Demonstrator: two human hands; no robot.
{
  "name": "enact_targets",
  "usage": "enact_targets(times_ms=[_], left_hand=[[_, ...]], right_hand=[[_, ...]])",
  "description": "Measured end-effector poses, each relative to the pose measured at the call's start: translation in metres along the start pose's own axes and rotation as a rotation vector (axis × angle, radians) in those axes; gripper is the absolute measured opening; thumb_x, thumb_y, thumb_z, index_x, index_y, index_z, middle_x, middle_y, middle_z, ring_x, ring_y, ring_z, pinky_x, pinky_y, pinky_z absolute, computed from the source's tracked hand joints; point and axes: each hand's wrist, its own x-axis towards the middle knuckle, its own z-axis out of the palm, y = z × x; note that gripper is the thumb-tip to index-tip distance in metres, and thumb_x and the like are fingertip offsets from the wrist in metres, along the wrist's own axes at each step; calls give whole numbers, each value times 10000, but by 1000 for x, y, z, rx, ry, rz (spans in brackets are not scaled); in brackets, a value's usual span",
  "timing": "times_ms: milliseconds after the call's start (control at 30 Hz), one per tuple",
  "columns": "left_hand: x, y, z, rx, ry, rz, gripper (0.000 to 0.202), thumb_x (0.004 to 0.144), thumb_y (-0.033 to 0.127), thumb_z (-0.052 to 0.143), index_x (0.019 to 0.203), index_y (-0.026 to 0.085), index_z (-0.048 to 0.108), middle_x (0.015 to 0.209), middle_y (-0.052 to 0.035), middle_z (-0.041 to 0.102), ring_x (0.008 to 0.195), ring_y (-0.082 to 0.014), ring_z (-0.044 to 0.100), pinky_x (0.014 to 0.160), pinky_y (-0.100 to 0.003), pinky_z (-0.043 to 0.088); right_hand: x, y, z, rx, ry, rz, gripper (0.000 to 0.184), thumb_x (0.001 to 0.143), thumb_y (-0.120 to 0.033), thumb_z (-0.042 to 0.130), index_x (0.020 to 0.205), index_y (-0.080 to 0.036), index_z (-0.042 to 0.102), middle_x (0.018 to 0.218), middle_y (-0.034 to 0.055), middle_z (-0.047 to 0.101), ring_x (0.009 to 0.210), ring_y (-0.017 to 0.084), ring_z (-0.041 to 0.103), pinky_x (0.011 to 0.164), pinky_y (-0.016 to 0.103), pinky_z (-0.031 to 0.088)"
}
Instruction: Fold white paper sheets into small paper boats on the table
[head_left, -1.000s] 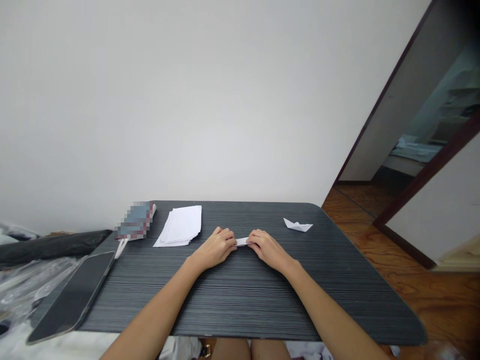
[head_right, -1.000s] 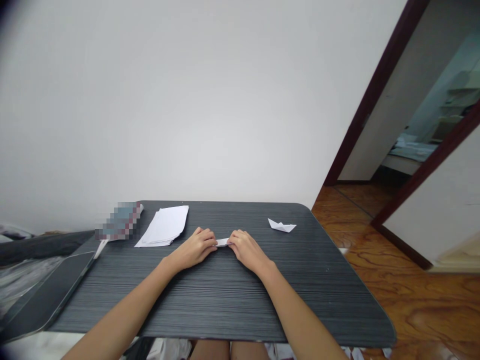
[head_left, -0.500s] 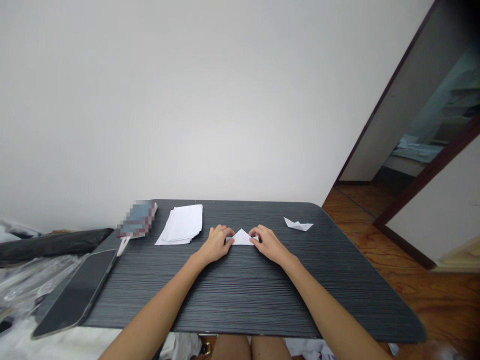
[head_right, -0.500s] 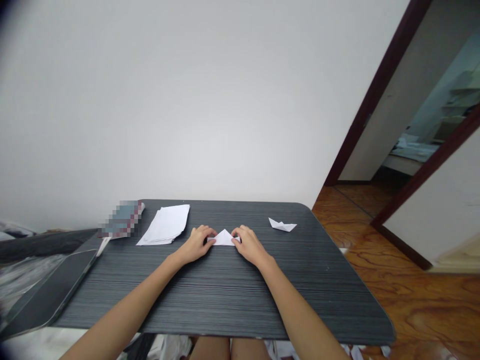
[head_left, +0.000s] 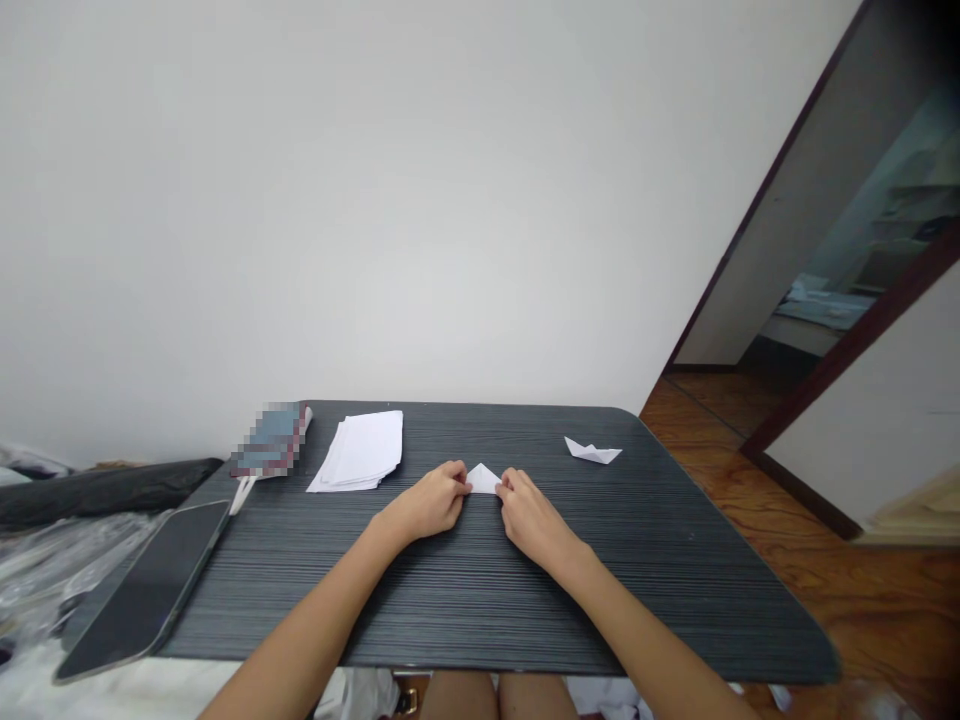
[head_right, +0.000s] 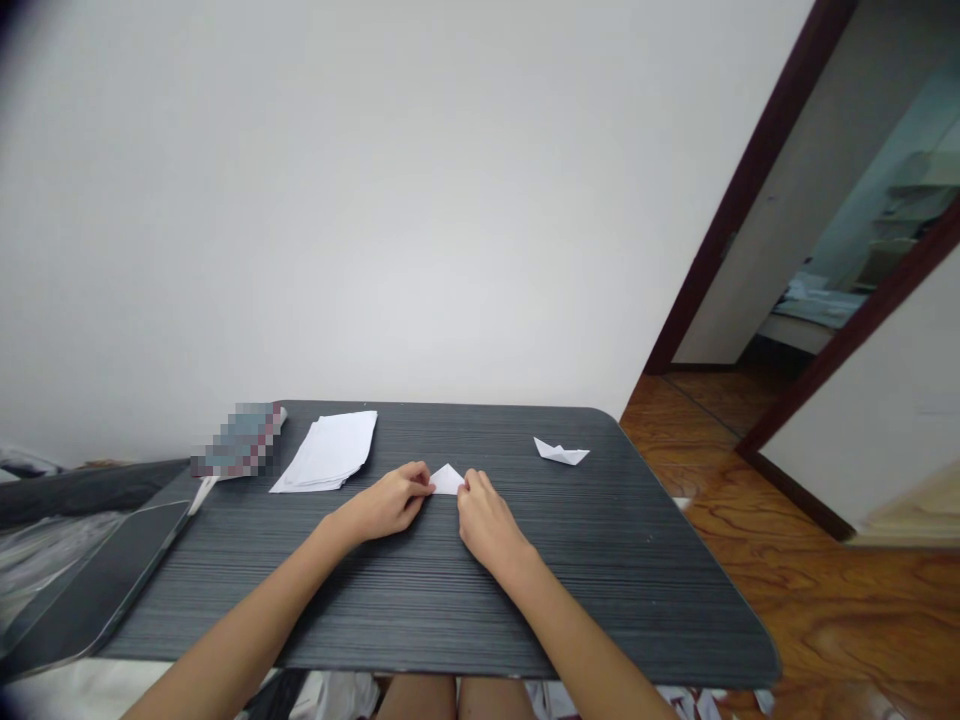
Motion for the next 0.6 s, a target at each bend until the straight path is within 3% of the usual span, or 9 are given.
enact_targets(times_ms=[167,267,367,467,600], left_hand=[[-2,-12,-8,-36,-29,-119,232,777,171,420,640,125,602,741,-45,488,627,-112,485,634,-228,387],[-1,-19,-5,-91,6,-193,176,751,186,473,609,138,566,691,-30,488,644,-128,479,633,-239,379],[0,-25,1,-146,86,-230,53,704,198,541,711,152,566,725,-26,508,735,-157,471,689,-272,376],[1,-26,5,-178,135,-287,204,675,199,569,874,151,564,794,-39,518,764,-169,460,713,-301,378],[3,-26,6,-240,149,-289,153,689,193,544,829,149,589,799,-43,522,773,-163,460,726,-305,377]], right_hand=[[-1,5,3,13,52,56,223,740,-50,376,726,-135,582,847,111,493,838,198,455,760,294,397],[2,10,8,49,131,134,182,767,-124,398,695,-152,563,799,110,496,799,214,455,726,327,398],[6,16,12,121,187,191,178,775,-264,455,851,-134,550,842,117,494,830,236,440,726,368,387],[11,20,17,208,170,199,283,738,-316,522,978,-166,518,965,113,467,911,248,411,751,395,365],[15,25,21,344,152,196,156,716,-254,543,858,-190,546,957,77,473,923,225,413,776,389,346]])
